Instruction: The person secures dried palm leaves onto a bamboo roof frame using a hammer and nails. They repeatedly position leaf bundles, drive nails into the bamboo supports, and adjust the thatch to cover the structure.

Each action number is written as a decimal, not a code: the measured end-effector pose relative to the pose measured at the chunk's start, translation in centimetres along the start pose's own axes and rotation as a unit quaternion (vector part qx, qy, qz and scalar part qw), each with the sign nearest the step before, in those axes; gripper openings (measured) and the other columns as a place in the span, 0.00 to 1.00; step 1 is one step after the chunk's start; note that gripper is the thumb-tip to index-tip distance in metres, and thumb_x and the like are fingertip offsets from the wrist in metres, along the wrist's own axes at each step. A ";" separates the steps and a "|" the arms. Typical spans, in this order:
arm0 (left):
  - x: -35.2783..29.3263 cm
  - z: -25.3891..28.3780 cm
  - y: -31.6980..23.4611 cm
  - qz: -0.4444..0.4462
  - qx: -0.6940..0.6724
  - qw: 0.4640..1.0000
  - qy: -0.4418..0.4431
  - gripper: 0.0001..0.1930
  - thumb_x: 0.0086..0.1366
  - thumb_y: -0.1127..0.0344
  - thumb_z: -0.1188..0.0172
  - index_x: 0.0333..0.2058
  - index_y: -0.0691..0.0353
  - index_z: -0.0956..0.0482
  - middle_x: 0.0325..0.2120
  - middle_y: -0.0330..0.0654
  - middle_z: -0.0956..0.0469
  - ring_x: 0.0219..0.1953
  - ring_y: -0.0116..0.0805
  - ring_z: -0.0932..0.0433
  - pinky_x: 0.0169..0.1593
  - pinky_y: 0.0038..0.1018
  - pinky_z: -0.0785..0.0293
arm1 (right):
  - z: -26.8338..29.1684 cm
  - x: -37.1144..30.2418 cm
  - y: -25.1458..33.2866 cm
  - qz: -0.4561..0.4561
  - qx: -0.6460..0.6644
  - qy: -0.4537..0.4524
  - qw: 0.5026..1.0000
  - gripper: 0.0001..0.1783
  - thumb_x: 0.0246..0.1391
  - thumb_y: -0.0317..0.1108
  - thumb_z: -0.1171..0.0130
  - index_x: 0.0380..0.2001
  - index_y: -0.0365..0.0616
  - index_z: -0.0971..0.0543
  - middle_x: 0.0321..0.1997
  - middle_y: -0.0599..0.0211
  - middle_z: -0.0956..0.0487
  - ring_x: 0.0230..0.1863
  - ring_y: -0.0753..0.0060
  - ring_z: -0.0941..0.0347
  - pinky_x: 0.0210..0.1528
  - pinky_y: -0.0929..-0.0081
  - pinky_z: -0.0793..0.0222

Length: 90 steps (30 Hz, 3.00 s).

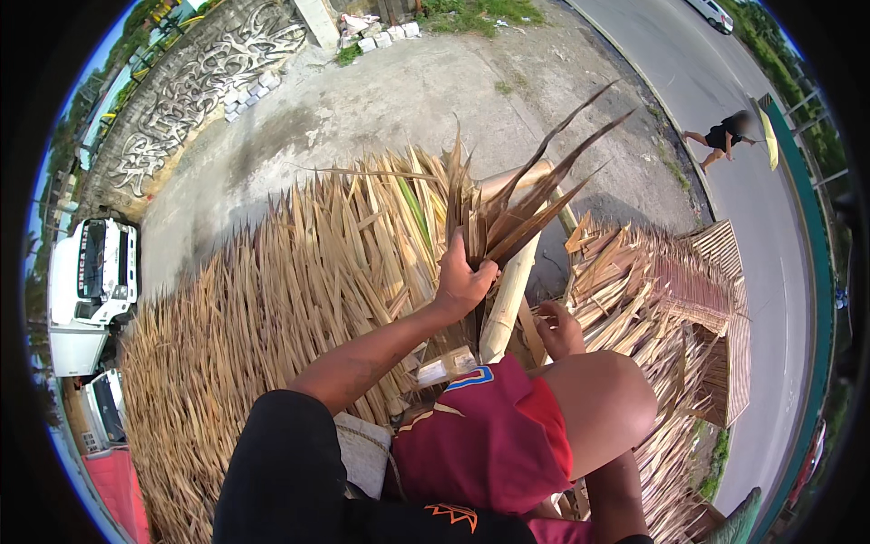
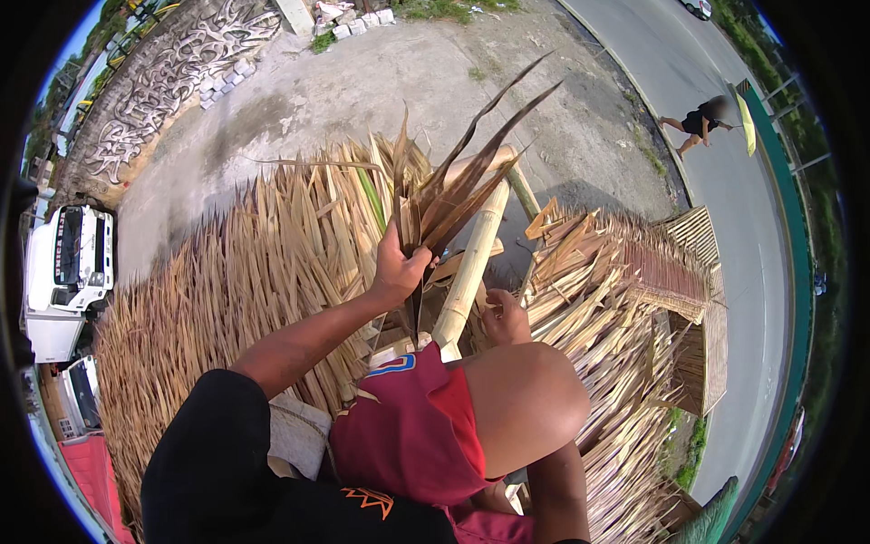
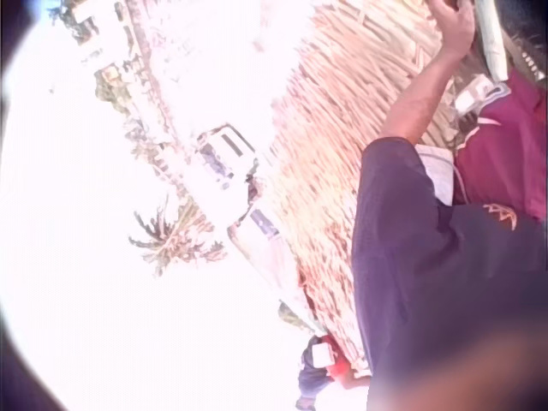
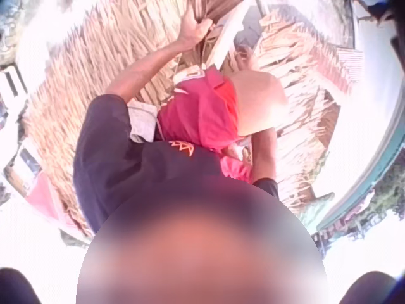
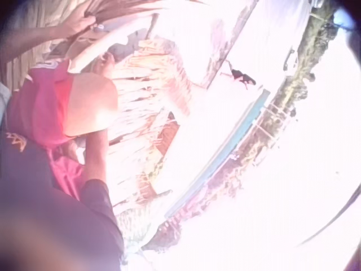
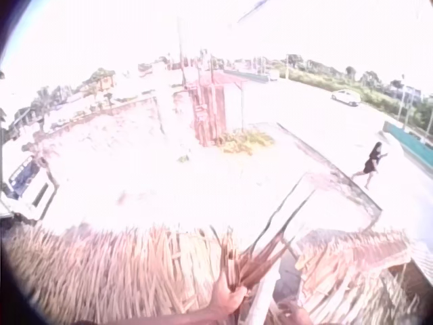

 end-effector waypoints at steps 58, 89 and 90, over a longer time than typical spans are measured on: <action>-11.6 2.9 17.7 0.343 0.534 0.771 0.052 0.20 0.58 0.49 0.47 0.38 0.57 0.16 0.42 0.51 0.18 0.46 0.54 0.21 0.49 0.45 0.26 | -7.0 -6.7 -13.5 -0.160 -0.198 0.071 0.964 0.41 0.51 0.42 0.43 0.67 0.42 0.41 0.72 0.49 0.41 0.72 0.51 0.45 0.70 0.56 0.47; -14.6 0.0 15.6 0.362 0.525 0.770 0.031 0.21 0.57 0.49 0.48 0.35 0.58 0.14 0.36 0.56 0.18 0.42 0.55 0.19 0.49 0.44 0.24 | -0.5 -6.9 -19.4 -0.199 0.075 0.133 0.968 0.28 0.50 0.38 0.39 0.55 0.41 0.23 0.53 0.53 0.20 0.55 0.57 0.24 0.58 0.65 0.31; -15.6 -0.4 15.8 0.386 0.517 0.761 0.062 0.21 0.57 0.49 0.48 0.36 0.58 0.14 0.35 0.56 0.18 0.42 0.54 0.18 0.49 0.43 0.24 | 0.3 -6.9 -18.8 -0.143 0.047 0.144 0.978 0.27 0.51 0.39 0.39 0.54 0.40 0.23 0.52 0.53 0.19 0.55 0.58 0.23 0.58 0.66 0.31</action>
Point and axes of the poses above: each hand's wrist, its own x-axis towards the middle knuckle, its own z-axis out of the back of the hand, y = z × x, the point moved 4 cm from there along x, towards the middle knuckle
